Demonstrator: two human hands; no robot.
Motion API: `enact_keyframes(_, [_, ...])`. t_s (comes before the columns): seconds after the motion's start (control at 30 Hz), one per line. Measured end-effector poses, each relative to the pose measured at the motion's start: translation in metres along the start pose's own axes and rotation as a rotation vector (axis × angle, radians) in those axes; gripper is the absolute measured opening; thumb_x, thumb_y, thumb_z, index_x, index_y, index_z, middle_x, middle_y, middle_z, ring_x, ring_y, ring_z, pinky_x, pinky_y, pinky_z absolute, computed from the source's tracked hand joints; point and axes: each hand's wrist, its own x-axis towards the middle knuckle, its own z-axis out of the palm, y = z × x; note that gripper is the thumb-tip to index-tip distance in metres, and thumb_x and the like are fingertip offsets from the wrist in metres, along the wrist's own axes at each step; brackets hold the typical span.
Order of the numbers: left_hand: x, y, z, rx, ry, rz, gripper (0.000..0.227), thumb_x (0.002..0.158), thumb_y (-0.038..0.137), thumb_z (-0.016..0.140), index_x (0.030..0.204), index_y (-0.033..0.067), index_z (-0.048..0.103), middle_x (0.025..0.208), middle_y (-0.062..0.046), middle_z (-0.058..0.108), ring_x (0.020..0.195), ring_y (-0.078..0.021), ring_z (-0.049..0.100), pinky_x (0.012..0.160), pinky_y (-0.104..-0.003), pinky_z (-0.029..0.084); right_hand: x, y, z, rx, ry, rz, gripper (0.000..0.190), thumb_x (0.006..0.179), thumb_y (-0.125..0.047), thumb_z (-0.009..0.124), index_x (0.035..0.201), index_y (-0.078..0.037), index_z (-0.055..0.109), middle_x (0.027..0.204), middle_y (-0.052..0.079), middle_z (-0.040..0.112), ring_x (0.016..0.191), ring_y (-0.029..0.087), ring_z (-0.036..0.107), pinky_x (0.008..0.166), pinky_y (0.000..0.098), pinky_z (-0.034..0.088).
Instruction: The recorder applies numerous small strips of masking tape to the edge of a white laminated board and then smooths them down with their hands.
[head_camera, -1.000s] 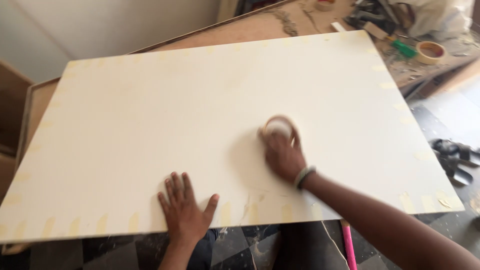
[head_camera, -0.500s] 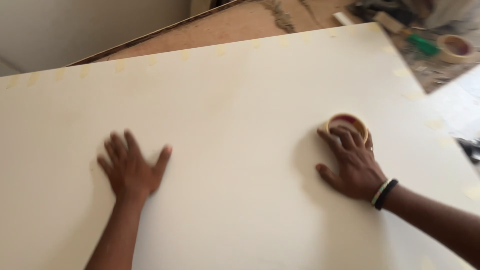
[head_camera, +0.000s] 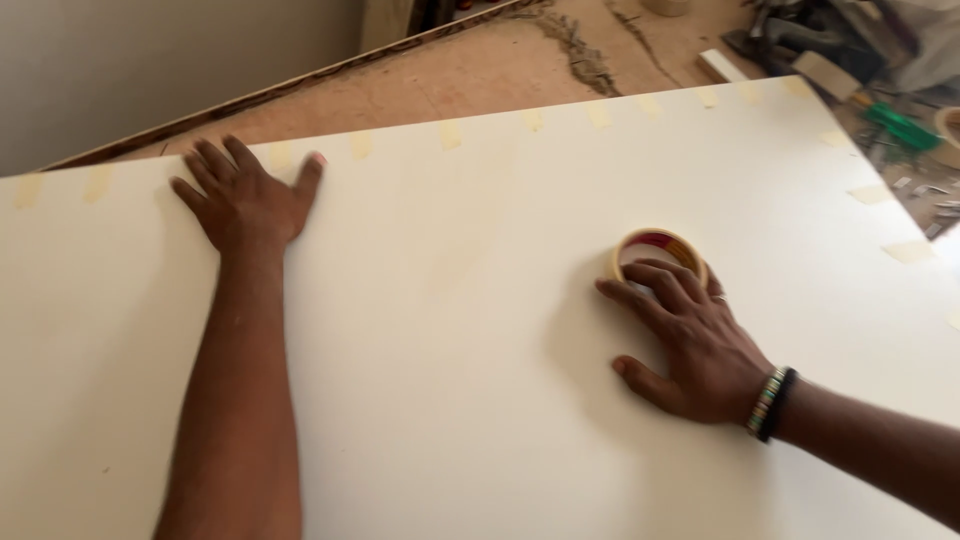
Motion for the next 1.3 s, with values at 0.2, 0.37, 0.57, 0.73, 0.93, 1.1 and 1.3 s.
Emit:
enact_keyframes(0.2, [-0.129,0.046,-0.014,0.056,-0.015,0.328,0.119,0.085,0.091,0.028,0.160,0.0002,0.011,0.169,-0.021,0.006,0.156,-0.0357,0.002,0.122,-0.055,0.001,-0.007,-0.005,-0.003,-0.016,0.049,-0.029,0.072,0.082,-0.041,0.069,0.147,-0.020,0.046,0.145,0.012,0.046,0.144,0.033,0.034,0.117,0.0597,0.021])
enact_keyframes(0.37, [-0.304,0.065,-0.043,0.082,-0.105,0.460,0.118,0.084,0.088,0.032,0.159,-0.0013,0.008,0.168,-0.021,0.007,0.155,-0.0353,0.003,0.121,-0.056,0.000,-0.015,-0.005,-0.004,-0.006,0.074,-0.022,0.067,0.084,-0.038,0.067,0.147,-0.022,0.049,0.144,0.011,0.049,0.142,0.033,0.038,0.117,0.0592,0.023])
enact_keyframes(0.57, [-0.501,0.001,-0.026,-0.107,0.136,0.512,0.105,0.091,0.079,0.032,0.155,-0.0026,0.011,0.166,-0.021,0.010,0.152,-0.0352,0.006,0.120,-0.054,0.001,-0.025,-0.006,0.001,0.007,0.111,-0.026,0.061,0.088,-0.036,0.064,0.147,-0.021,0.051,0.147,0.009,0.049,0.144,0.031,0.039,0.117,0.0584,0.024])
enact_keyframes(0.73, [-0.546,-0.035,-0.070,0.013,-0.015,0.353,0.098,0.094,0.076,0.023,0.156,0.0027,0.005,0.165,-0.018,0.002,0.151,-0.0319,0.001,0.119,-0.051,0.000,-0.042,-0.002,0.024,-0.066,0.185,0.049,0.058,0.096,-0.041,0.060,0.149,-0.022,0.050,0.152,0.008,0.048,0.147,0.031,0.038,0.117,0.0588,0.026])
enact_keyframes(0.93, [-0.488,-0.058,-0.094,0.229,-0.363,0.046,0.109,0.089,0.084,0.024,0.158,0.0035,-0.003,0.167,-0.018,-0.007,0.154,-0.0305,-0.007,0.121,-0.049,-0.002,-0.153,-0.024,0.008,-0.047,0.151,-0.119,0.066,0.085,-0.047,0.063,0.143,-0.020,0.050,0.149,0.014,0.045,0.144,0.037,0.033,0.118,0.0621,0.026])
enact_keyframes(1.1, [-0.431,-0.020,-0.074,0.193,-0.206,0.000,0.110,0.090,0.080,0.035,0.158,-0.0009,0.006,0.168,-0.027,0.001,0.153,-0.0403,-0.003,0.118,-0.059,-0.001,-0.193,-0.023,-0.027,-0.023,-0.094,-0.082,0.079,0.076,-0.040,0.074,0.149,-0.027,0.048,0.156,0.011,0.042,0.145,0.034,0.031,0.116,0.0635,0.018])
enact_keyframes(1.3, [-0.341,0.112,-0.022,-0.012,-0.014,0.239,0.094,0.095,0.067,0.040,0.158,0.0000,0.019,0.165,-0.029,0.010,0.153,-0.0449,0.005,0.118,-0.066,0.000,-0.166,-0.030,-0.027,0.168,-0.214,-0.207,0.078,0.075,-0.038,0.078,0.145,-0.021,0.050,0.156,0.015,0.043,0.145,0.035,0.032,0.116,0.0609,0.016])
